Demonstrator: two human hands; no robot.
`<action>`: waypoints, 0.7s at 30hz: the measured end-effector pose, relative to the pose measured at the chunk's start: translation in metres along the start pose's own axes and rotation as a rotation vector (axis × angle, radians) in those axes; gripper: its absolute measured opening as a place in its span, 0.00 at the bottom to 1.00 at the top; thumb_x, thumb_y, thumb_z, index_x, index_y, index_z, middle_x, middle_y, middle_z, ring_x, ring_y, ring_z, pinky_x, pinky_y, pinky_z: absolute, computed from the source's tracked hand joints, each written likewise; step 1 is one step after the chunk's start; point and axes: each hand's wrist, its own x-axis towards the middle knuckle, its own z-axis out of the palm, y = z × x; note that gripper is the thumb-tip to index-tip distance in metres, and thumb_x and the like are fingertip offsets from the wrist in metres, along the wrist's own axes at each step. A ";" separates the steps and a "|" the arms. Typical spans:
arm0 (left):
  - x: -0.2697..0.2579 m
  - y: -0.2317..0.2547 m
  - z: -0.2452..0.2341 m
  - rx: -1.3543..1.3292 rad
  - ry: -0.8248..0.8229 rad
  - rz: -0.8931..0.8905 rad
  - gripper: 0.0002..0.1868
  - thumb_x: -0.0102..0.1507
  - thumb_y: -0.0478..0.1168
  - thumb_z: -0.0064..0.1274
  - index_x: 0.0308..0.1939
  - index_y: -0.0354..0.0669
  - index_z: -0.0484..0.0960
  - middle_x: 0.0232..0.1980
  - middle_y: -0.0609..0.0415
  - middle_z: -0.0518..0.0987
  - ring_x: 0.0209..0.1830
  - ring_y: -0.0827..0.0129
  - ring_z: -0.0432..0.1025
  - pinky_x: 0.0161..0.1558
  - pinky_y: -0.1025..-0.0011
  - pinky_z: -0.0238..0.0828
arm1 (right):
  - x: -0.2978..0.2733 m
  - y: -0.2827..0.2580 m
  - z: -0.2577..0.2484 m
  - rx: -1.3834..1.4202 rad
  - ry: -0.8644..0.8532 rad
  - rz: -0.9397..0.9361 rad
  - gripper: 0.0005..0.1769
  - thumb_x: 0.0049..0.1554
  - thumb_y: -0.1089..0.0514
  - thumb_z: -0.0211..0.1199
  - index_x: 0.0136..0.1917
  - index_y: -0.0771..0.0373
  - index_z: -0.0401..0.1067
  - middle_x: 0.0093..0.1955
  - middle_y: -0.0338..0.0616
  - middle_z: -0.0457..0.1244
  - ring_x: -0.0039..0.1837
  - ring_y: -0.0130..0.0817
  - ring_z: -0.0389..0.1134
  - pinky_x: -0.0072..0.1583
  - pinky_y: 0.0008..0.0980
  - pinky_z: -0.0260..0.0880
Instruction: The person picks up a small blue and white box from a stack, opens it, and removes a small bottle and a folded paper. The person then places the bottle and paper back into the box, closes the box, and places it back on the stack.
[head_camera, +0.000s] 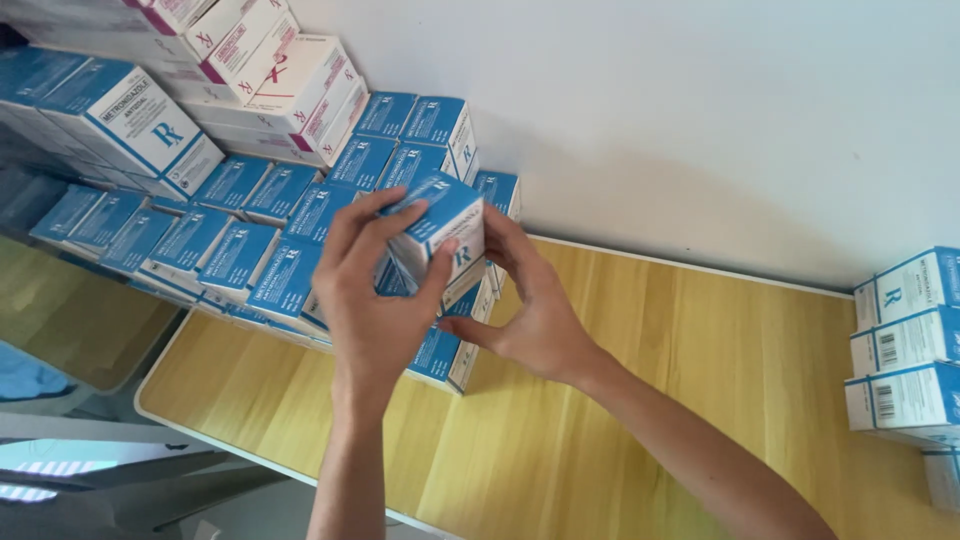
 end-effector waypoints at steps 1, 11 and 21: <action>-0.001 -0.001 -0.003 0.001 0.000 0.002 0.18 0.59 0.35 0.69 0.52 0.38 0.85 0.61 0.50 0.78 0.60 0.57 0.77 0.61 0.64 0.75 | 0.001 -0.002 0.004 0.001 0.001 -0.001 0.63 0.44 0.62 0.82 0.83 0.63 0.46 0.76 0.50 0.58 0.77 0.41 0.60 0.78 0.42 0.60; -0.012 -0.011 -0.015 0.154 0.049 -0.056 0.19 0.57 0.37 0.73 0.49 0.38 0.86 0.60 0.48 0.78 0.58 0.58 0.78 0.53 0.66 0.76 | 0.000 0.009 0.033 -0.391 0.158 -0.060 0.44 0.40 0.53 0.83 0.65 0.64 0.65 0.57 0.48 0.64 0.59 0.40 0.68 0.60 0.38 0.70; -0.018 -0.021 -0.022 0.450 -0.094 0.115 0.17 0.62 0.43 0.67 0.53 0.42 0.85 0.58 0.52 0.79 0.59 0.56 0.73 0.62 0.57 0.62 | 0.012 0.024 0.037 -0.515 0.122 -0.045 0.42 0.39 0.47 0.81 0.62 0.65 0.70 0.55 0.46 0.68 0.55 0.40 0.69 0.61 0.40 0.66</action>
